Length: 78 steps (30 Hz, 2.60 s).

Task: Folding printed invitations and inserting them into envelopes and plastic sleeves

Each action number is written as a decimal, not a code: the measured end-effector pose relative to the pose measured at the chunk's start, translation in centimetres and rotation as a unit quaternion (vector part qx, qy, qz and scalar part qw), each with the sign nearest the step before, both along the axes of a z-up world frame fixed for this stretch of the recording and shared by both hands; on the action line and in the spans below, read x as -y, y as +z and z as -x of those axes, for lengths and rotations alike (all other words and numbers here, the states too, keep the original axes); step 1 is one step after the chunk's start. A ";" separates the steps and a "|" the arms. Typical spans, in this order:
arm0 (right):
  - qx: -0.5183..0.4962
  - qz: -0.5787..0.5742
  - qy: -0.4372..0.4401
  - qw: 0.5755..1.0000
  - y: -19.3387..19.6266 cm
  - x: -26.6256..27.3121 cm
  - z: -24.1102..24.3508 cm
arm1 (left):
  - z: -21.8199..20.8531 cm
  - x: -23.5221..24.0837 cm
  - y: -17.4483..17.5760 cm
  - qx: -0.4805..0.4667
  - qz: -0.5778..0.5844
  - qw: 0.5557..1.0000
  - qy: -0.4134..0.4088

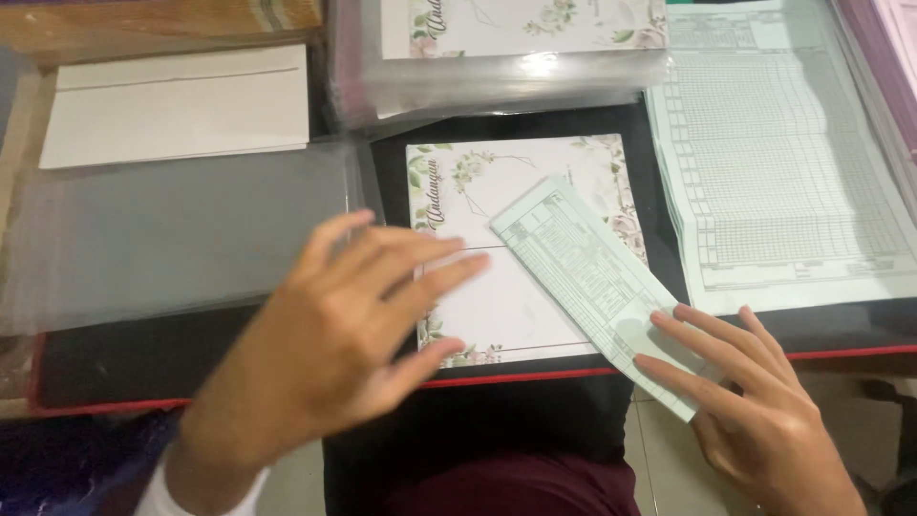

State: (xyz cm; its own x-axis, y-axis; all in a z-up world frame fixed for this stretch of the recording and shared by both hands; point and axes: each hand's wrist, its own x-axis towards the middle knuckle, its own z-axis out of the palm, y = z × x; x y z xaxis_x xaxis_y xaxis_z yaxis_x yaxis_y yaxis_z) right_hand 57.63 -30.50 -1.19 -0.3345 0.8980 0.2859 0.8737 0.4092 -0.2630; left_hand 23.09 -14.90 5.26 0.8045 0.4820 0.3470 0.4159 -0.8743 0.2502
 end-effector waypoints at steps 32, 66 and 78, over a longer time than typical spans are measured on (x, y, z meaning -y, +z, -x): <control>-0.693 0.032 0.220 0.686 -1.2 -3.4 7.3 | -5.7 4.2 0.3 0.274 0.528 0.794 0.121; -0.450 0.179 -0.363 0.796 3.5 -5.7 2.1 | 2.9 5.7 -2.3 0.346 0.172 0.813 0.435; -0.356 0.126 -0.372 0.848 3.1 -7.8 4.0 | -3.4 7.3 -3.8 0.138 -0.131 0.963 0.191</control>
